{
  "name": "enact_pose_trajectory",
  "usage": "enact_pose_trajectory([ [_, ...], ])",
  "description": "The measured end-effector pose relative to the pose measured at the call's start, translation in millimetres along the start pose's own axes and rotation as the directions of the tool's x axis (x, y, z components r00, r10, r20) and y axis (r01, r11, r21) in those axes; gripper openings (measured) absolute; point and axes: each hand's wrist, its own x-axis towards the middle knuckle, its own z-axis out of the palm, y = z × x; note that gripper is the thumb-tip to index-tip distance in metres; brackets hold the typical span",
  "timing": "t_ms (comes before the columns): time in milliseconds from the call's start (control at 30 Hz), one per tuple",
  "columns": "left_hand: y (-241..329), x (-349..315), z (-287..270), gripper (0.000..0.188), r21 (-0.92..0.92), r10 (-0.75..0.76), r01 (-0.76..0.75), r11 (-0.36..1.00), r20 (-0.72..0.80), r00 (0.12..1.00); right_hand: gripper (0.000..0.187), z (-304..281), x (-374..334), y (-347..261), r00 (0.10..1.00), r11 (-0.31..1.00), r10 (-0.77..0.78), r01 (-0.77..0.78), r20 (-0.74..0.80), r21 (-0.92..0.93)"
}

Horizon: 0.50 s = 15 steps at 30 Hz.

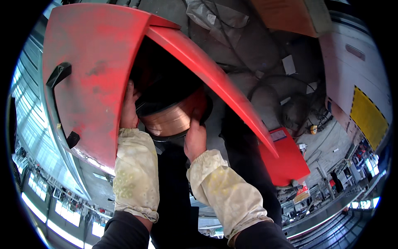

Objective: The person kneels and opens a red welding wire feeder, removes an empty copper wire spool, and installs a new spool. They then close the feeder, interact with the touchscreen, and attach a ground clamp to a metal frame.

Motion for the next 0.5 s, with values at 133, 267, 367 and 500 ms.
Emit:
enact_pose_trajectory([
  [133, 9.3, 0.9, -1.7, 0.06, -0.026, 0.003, -0.003, 1.0, 0.012, 1.0, 0.057, 3.0, -1.1, 2.9, 0.999, 0.999, -0.023, 0.022, -0.039, -0.027],
  [267, 23.6, -10.8, 4.2, 0.057, 0.099, 0.107, -0.117, 0.988, 0.103, 0.989, 0.072, 0.4, -2.3, 2.7, 0.999, 0.999, -0.032, 0.032, 0.005, -0.017],
  [367, 24.8, -11.8, 1.1, 0.054, 0.116, 0.104, -0.116, 0.986, 0.105, 0.989, 0.073, -1.2, -3.4, -0.9, 0.999, 0.999, 0.013, -0.014, -0.035, -0.029],
  [500, 21.3, -14.4, -4.8, 0.05, 0.095, 0.099, -0.106, 0.99, 0.077, 0.992, 0.058, -4.6, 0.3, 0.0, 0.999, 0.999, 0.03, -0.029, -0.029, 0.033],
])
